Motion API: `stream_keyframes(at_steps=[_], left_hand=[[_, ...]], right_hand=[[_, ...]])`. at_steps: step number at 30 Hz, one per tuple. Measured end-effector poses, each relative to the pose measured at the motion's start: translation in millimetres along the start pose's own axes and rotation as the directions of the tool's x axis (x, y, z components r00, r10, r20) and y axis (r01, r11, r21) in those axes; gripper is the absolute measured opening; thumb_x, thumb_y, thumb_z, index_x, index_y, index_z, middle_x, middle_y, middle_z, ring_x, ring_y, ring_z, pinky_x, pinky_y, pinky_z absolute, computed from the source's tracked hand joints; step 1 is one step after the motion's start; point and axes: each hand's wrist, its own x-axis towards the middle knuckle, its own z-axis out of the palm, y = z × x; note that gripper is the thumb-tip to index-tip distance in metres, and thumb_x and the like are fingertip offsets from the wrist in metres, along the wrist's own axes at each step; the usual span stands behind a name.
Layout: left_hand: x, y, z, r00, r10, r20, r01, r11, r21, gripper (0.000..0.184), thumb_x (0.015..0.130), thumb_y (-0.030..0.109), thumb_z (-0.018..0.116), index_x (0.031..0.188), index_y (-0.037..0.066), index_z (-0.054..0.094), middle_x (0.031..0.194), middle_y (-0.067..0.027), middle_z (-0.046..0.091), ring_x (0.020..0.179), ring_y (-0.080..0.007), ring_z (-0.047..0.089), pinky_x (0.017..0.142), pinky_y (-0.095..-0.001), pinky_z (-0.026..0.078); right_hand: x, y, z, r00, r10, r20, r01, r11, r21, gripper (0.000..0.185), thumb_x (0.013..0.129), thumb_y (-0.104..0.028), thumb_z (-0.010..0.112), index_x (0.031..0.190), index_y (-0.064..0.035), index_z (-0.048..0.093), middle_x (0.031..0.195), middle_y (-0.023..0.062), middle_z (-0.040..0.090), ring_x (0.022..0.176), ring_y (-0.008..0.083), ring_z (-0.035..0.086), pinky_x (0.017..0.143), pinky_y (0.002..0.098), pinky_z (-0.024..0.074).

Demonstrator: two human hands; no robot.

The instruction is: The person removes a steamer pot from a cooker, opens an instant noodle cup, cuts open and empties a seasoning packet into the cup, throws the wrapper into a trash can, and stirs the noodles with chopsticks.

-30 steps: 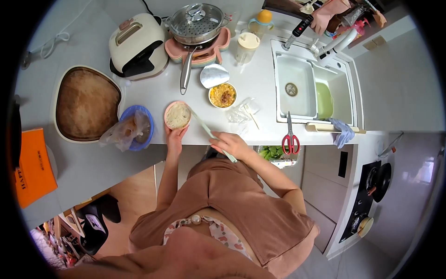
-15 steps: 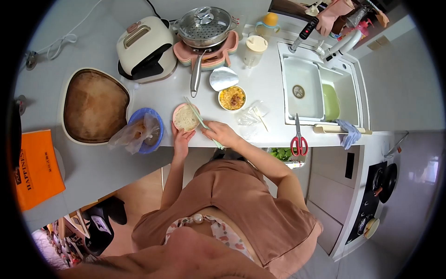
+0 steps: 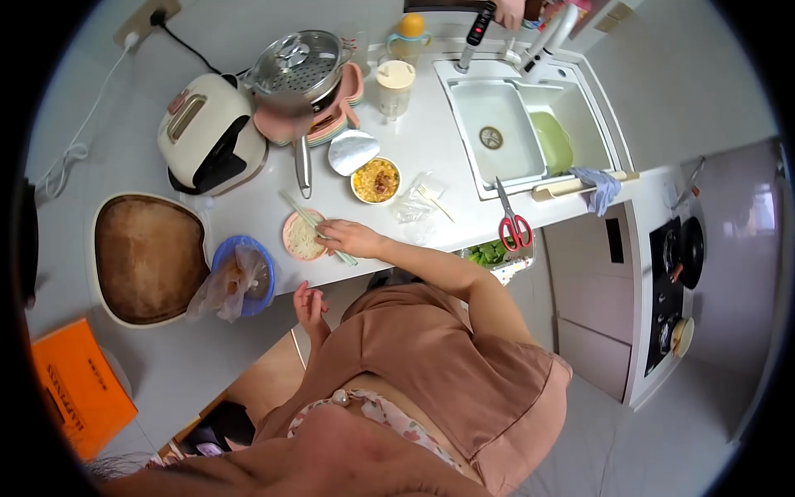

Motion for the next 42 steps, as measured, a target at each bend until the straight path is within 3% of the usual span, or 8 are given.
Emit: stream_keyframes(at_steps=[10,16,22,26,31,34,37,42], left_hand=[[23,39,25,0.94,0.27,0.208,-0.265,0.963,-0.05,0.027,0.089,0.003,0.051,0.115,0.0,0.048,0.079,-0.005,0.052,0.062,-0.0076,0.043,0.056,-0.0194,0.036],[32,57,48,0.928,0.058,0.367,-0.049,0.998,-0.032,0.023,0.095,0.012,0.044,0.113,-0.001,0.052,0.086,-0.0065,0.055,0.069,-0.0092,0.048,0.065,-0.0221,0.04],[52,84,112,0.913,-0.07,0.401,0.117,0.989,-0.094,0.027,0.092,0.009,0.043,0.117,0.0,0.049,0.097,-0.0106,0.058,0.085,-0.0153,0.056,0.077,-0.0256,0.045],[70,99,105,0.82,0.003,0.572,0.032,0.998,-0.051,0.03,0.084,0.001,0.044,0.114,0.0,0.049,0.094,-0.0114,0.059,0.084,-0.0175,0.058,0.076,-0.0265,0.045],[53,85,69,0.929,0.142,0.341,-0.115,0.988,-0.099,0.019,0.076,-0.009,0.041,0.089,-0.001,0.053,0.076,-0.0063,0.056,0.07,-0.0126,0.054,0.069,-0.0238,0.045],[40,72,39,0.962,0.164,0.219,-0.155,0.986,-0.059,0.014,0.076,-0.007,0.044,0.087,0.001,0.05,0.075,-0.0061,0.055,0.069,-0.0131,0.053,0.069,-0.0241,0.043],[29,53,15,0.983,0.136,0.122,-0.135,0.991,-0.011,0.013,0.077,-0.007,0.044,0.085,0.002,0.05,0.076,-0.0058,0.056,0.07,-0.0123,0.053,0.067,-0.0232,0.043],[24,18,13,0.965,0.138,0.224,-0.147,0.989,0.021,0.017,0.079,-0.012,0.044,0.088,0.0,0.051,0.082,-0.0055,0.056,0.075,-0.0109,0.053,0.071,-0.0222,0.045]], right_hand=[[-3,-10,-18,0.989,0.124,0.082,-0.122,0.992,-0.03,0.047,0.081,-0.007,0.047,0.127,-0.0125,0.047,0.132,0.0101,0.043,0.116,0.0286,0.048,0.098,0.0342,0.0411],[-45,-27,-59,0.926,0.364,-0.098,-0.346,0.924,0.163,0.054,0.077,-0.005,0.061,0.128,-0.0087,0.045,0.127,0.0153,0.046,0.113,0.0322,0.049,0.094,0.0392,0.0413],[-62,-5,-116,0.65,0.643,-0.404,-0.647,0.748,0.149,0.053,0.071,-0.006,0.068,0.12,-0.0036,0.049,0.11,0.0157,0.052,0.099,0.0324,0.052,0.085,0.0401,0.0432],[-53,5,-99,0.956,0.291,-0.038,-0.292,0.928,-0.232,0.06,0.07,-0.014,0.071,0.125,-0.0158,0.048,0.105,0.0095,0.05,0.092,0.0244,0.05,0.079,0.0368,0.0398],[-15,-1,-41,0.978,0.052,0.202,-0.004,0.973,-0.232,0.058,0.075,-0.038,0.064,0.129,-0.0255,0.045,0.097,0.0048,0.047,0.085,0.0197,0.047,0.08,0.0332,0.0352],[-1,-3,-15,0.981,0.048,0.186,-0.026,0.992,-0.121,0.055,0.077,-0.047,0.058,0.127,-0.0258,0.047,0.09,0.0034,0.045,0.082,0.0186,0.046,0.076,0.0332,0.0351],[10,-6,-6,0.995,-0.061,0.076,0.065,0.996,-0.063,0.04,0.079,-0.048,0.057,0.108,-0.0202,0.057,0.083,0.0037,0.042,0.079,0.0191,0.045,0.072,0.0331,0.0358],[26,-20,-48,0.968,-0.216,-0.126,0.224,0.973,0.057,0.03,0.078,-0.036,0.061,0.09,-0.0089,0.059,0.084,0.0061,0.049,0.075,0.0245,0.049,0.068,0.0341,0.0413]])
